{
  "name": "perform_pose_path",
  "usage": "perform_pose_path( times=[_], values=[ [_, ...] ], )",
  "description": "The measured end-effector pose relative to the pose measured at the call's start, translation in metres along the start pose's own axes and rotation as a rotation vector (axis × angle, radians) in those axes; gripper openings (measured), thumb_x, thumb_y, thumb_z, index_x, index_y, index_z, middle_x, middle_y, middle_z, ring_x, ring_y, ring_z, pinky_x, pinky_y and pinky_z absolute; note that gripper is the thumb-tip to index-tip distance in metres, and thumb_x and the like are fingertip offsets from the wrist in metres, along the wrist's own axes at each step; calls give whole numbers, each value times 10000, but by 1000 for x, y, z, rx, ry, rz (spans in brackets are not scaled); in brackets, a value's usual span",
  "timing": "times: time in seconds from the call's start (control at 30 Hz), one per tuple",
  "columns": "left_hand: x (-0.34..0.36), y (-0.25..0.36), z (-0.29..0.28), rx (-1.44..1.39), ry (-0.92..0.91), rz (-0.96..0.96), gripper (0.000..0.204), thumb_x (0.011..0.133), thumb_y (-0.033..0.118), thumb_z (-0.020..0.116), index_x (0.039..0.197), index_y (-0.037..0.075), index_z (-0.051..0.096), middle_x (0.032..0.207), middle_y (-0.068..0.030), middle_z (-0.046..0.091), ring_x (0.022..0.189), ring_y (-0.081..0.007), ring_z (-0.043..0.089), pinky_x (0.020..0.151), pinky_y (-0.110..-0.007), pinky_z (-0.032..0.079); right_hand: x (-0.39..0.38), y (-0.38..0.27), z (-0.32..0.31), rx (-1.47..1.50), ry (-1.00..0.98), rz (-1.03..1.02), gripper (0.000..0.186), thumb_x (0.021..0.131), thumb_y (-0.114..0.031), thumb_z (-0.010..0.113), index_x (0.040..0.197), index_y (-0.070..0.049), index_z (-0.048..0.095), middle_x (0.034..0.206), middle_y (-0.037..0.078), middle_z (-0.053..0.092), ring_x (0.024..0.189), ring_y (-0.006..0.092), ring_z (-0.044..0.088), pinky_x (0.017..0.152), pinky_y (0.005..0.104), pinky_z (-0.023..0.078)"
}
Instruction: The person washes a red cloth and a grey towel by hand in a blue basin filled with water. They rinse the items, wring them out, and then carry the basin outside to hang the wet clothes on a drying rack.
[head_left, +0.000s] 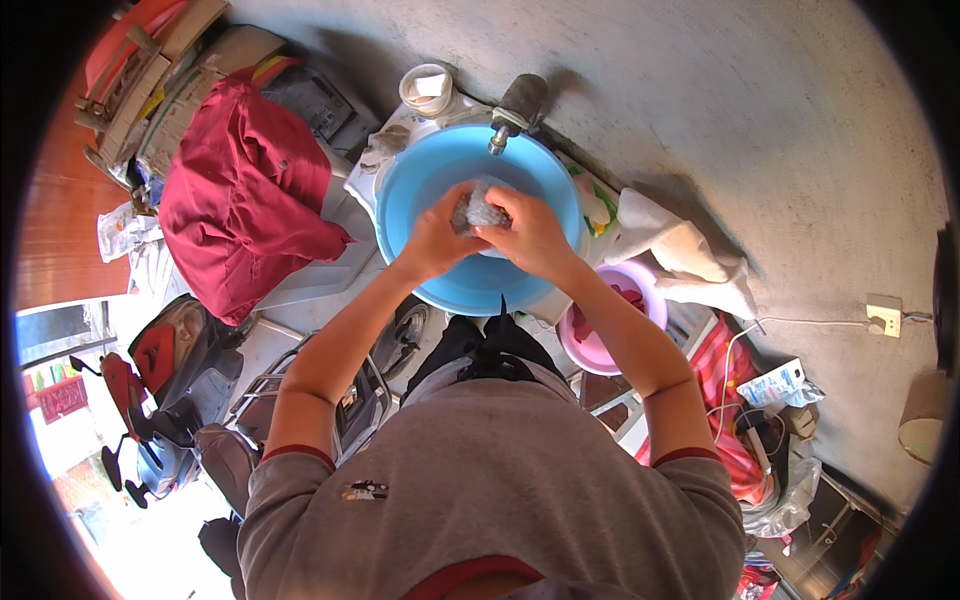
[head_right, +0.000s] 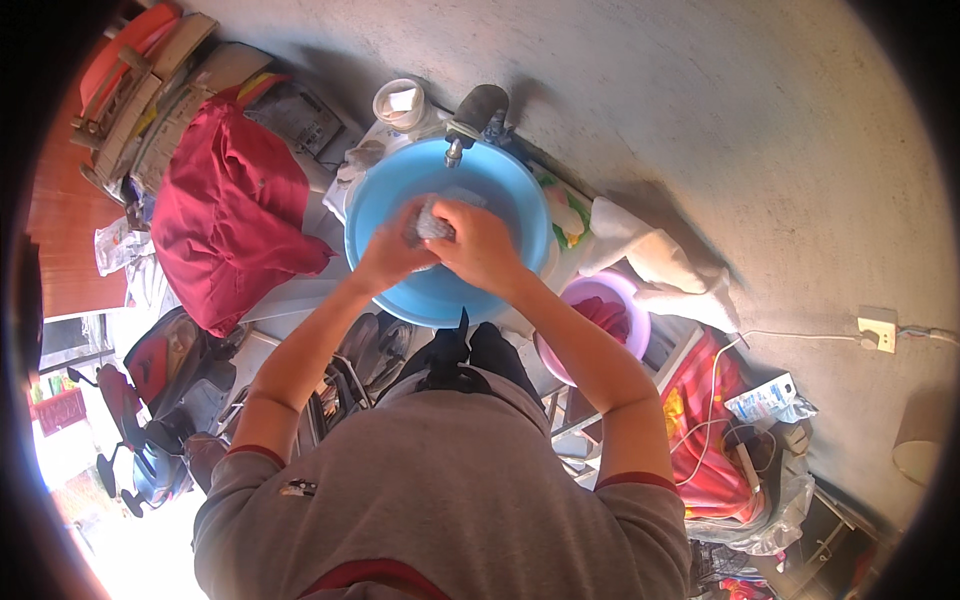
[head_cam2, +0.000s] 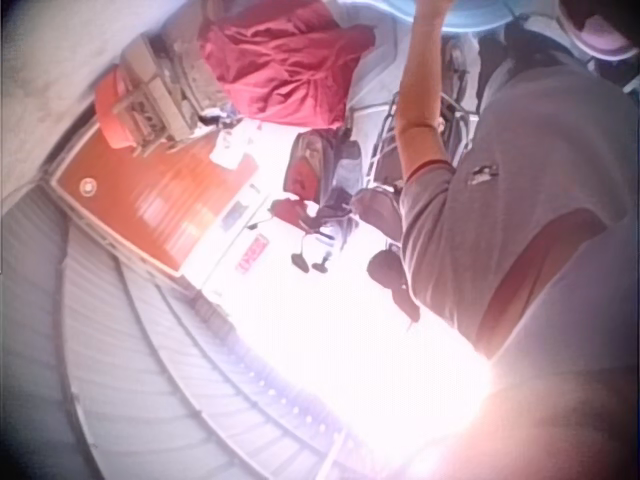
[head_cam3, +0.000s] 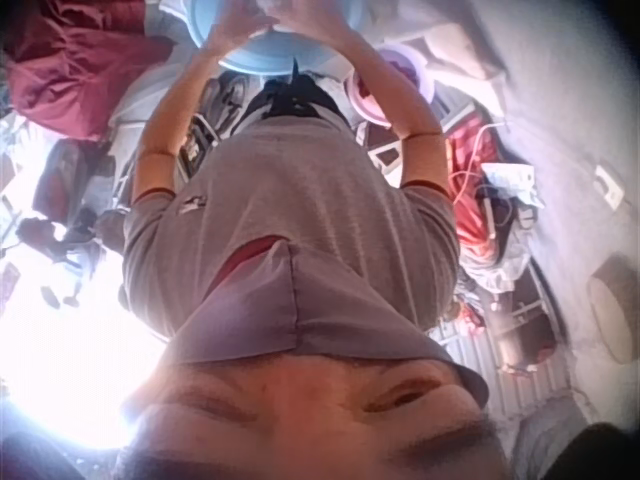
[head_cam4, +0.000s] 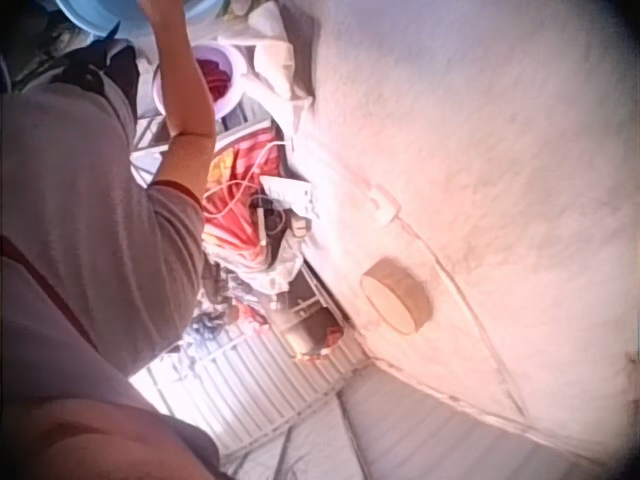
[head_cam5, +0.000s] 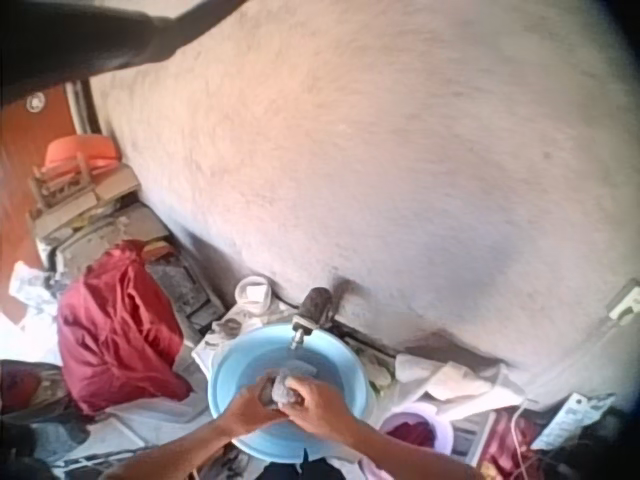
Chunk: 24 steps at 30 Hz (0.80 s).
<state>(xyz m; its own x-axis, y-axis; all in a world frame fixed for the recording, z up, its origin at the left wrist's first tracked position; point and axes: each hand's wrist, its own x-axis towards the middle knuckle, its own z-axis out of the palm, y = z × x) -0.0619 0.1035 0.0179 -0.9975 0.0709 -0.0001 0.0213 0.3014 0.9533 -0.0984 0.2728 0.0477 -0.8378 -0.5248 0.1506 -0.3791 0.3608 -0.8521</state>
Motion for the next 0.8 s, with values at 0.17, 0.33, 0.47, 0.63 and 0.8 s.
perform_pose_path(
  times=[0.17, 0.33, 0.47, 0.63, 0.8],
  values=[
    [0, 53, -28, 15, 172, 88, 379, 641, 62, 761, 971, -5, 588, 791, -31, 591, 751, -73, 515, 692, -255, 464, 7, -60, -39, 181, -32, -54, 281, 754, -97, 701, 969, -3, 548, 812, 60, 565, 744, 114, 540, 669, 275, 446],
    [8, 123, -46, -325, 328, 173, 303, 636, -44, 686, 923, -10, 598, 805, -9, 612, 748, -73, 553, 698, -240, 471, -6, -21, -57, 307, 142, -15, 698, 718, -188, 749, 1297, -56, 383, 1167, 146, 543, 1082, 239, 526, 912, 359, 417],
    [15, 174, -50, -594, 283, 211, 299, 655, -104, 648, 936, -13, 600, 849, -53, 649, 765, -122, 618, 703, -261, 498, -41, 79, 40, -194, 72, 127, 1089, 567, -346, 845, 1410, -59, 218, 1379, 207, 332, 1292, 349, 333, 1045, 445, 288],
    [5, 194, -40, -792, 331, 197, 359, 658, -130, 619, 998, -17, 582, 858, -78, 645, 762, -166, 631, 717, -291, 509, 33, 104, 105, 218, 350, 134, 957, 613, -364, 810, 1368, -67, 303, 1352, 179, 404, 1221, 328, 431, 993, 417, 363],
    [-19, 151, -78, -890, 528, 217, 341, 741, -20, 566, 1081, 4, 557, 955, -97, 635, 855, -213, 629, 787, -341, 508, 40, 77, 50, 588, 285, 365, 414, 841, -164, 613, 1213, -15, 511, 1112, 82, 592, 952, 183, 573, 825, 309, 445]
  ],
)
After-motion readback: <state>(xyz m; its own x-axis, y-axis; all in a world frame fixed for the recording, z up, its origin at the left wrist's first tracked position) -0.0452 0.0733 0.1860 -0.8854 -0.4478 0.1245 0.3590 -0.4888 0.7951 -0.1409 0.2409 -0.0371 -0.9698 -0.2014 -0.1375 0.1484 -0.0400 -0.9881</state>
